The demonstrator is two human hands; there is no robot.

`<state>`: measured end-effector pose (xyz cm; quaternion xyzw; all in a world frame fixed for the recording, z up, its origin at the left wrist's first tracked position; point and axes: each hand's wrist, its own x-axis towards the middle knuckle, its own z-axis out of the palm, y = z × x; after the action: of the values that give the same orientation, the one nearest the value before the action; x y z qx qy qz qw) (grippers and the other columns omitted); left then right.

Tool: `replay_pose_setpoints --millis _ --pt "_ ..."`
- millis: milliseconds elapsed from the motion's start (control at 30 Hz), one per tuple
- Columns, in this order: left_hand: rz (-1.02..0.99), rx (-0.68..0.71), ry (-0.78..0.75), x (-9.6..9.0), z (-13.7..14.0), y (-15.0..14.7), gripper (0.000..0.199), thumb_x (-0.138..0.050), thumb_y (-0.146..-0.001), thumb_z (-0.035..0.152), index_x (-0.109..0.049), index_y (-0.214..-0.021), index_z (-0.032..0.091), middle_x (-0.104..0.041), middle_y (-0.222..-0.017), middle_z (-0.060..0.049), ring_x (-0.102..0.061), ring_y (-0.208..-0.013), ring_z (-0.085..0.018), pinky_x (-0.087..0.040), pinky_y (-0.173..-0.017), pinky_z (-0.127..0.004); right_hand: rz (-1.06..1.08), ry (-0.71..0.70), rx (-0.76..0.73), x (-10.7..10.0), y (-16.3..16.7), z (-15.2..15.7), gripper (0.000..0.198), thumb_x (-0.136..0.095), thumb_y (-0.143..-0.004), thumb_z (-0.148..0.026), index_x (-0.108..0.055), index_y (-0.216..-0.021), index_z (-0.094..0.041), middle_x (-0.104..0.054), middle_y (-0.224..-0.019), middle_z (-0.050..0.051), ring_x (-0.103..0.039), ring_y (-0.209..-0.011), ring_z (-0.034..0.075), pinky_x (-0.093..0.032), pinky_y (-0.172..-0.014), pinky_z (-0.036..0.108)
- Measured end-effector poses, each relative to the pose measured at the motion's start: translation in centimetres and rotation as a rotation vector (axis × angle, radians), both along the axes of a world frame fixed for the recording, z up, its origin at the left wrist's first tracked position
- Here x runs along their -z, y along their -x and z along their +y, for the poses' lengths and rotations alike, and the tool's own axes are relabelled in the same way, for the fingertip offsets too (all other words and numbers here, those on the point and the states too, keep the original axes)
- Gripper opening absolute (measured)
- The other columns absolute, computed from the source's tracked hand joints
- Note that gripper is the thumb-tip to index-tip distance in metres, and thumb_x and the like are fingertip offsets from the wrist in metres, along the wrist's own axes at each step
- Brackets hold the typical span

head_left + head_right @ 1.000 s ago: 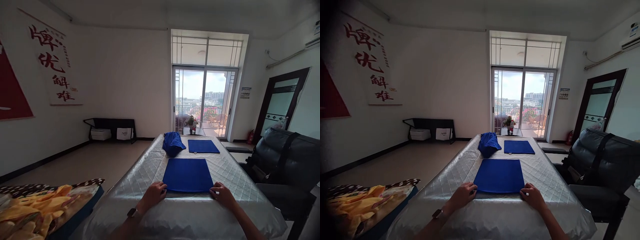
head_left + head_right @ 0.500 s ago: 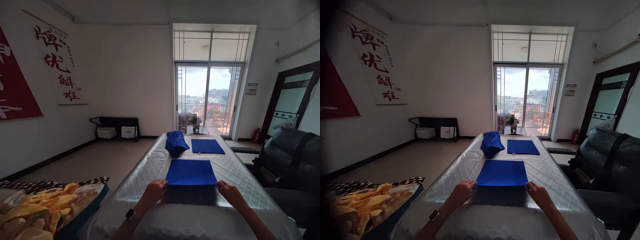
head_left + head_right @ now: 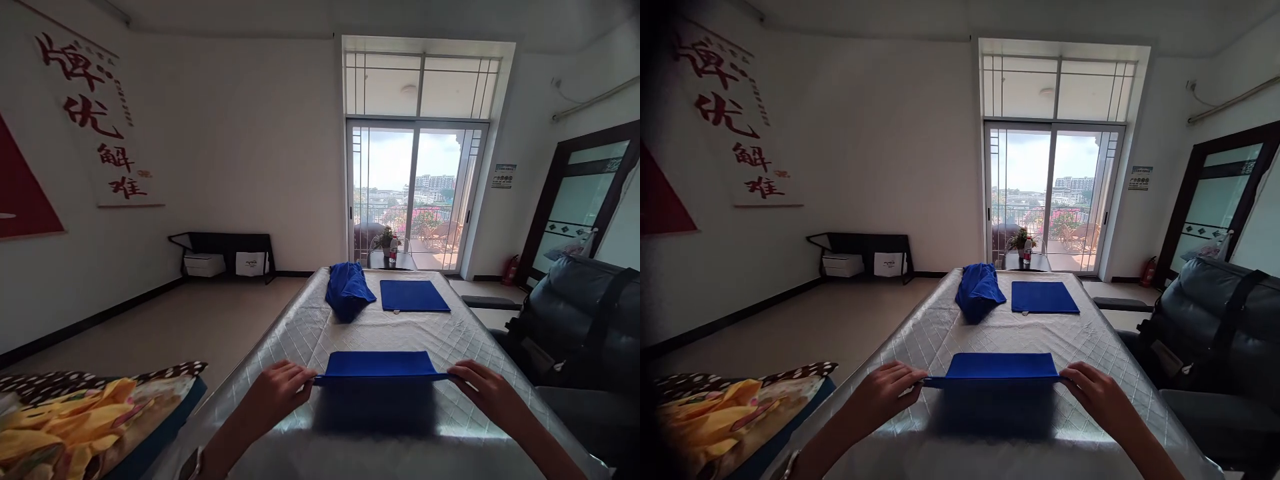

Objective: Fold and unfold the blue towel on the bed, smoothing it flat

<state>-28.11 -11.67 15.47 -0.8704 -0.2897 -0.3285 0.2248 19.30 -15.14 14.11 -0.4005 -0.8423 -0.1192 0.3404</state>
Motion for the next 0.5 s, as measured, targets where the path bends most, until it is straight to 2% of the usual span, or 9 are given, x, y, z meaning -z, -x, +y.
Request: replay_pose_setpoints --millis 133,267,367,433,500 --pt "-0.019 -0.010 -0.115 -4.5 -2.0 -0.2 0.020 -0.058 -0.093 0.011 -0.065 -0.105 0.026 -0.076 -0.082 0.004 -0.071 -0.069 -0.013 -0.056 -0.073 -0.026 -0.017 -0.118 0.054 -4.3 -1.3 -1.7 0.024 -0.057 -0.099 -0.029 -0.067 -0.121 -0.032 -0.076 -0.106 0.001 -0.074 -0.090 0.015 -0.061 -0.082 0.025" --pt "-0.065 -0.017 -0.174 -8.3 -2.4 -0.7 0.021 -0.063 -0.094 0.017 -0.064 -0.112 0.027 -0.075 -0.083 0.004 -0.070 -0.071 -0.013 -0.056 -0.076 -0.027 0.022 -0.176 0.116 -9.2 -2.3 -3.0 0.024 -0.060 -0.097 -0.037 -0.068 -0.120 -0.037 -0.076 -0.103 -0.002 -0.075 -0.084 0.015 -0.062 -0.076 0.022" --pt "-0.069 0.024 -0.145 -9.7 -0.4 -1.7 0.020 -0.063 -0.095 0.020 -0.064 -0.114 0.026 -0.076 -0.086 0.003 -0.070 -0.073 -0.013 -0.056 -0.078 -0.028 0.056 -0.119 0.136 -11.5 -3.0 -2.4 0.025 -0.059 -0.096 -0.044 -0.069 -0.119 -0.040 -0.077 -0.104 -0.002 -0.074 -0.084 0.017 -0.062 -0.073 0.026" --pt "-0.058 0.071 -0.095 -9.6 2.2 -2.7 0.019 -0.061 -0.097 0.019 -0.065 -0.114 0.025 -0.076 -0.088 0.002 -0.070 -0.075 -0.013 -0.055 -0.079 -0.028 0.078 -0.046 0.157 -11.7 -3.8 -0.8 0.026 -0.057 -0.096 -0.046 -0.069 -0.118 -0.041 -0.076 -0.106 -0.001 -0.074 -0.085 0.018 -0.062 -0.074 0.028" --pt "-0.024 0.102 -0.008 -9.0 5.6 -4.1 0.017 -0.058 -0.097 0.019 -0.067 -0.110 0.025 -0.077 -0.089 0.002 -0.071 -0.077 -0.013 -0.054 -0.080 -0.028 0.093 0.045 0.170 -11.0 -5.0 2.0 0.028 -0.054 -0.097 -0.049 -0.070 -0.117 -0.039 -0.076 -0.108 0.001 -0.073 -0.086 0.019 -0.062 -0.073 0.030"
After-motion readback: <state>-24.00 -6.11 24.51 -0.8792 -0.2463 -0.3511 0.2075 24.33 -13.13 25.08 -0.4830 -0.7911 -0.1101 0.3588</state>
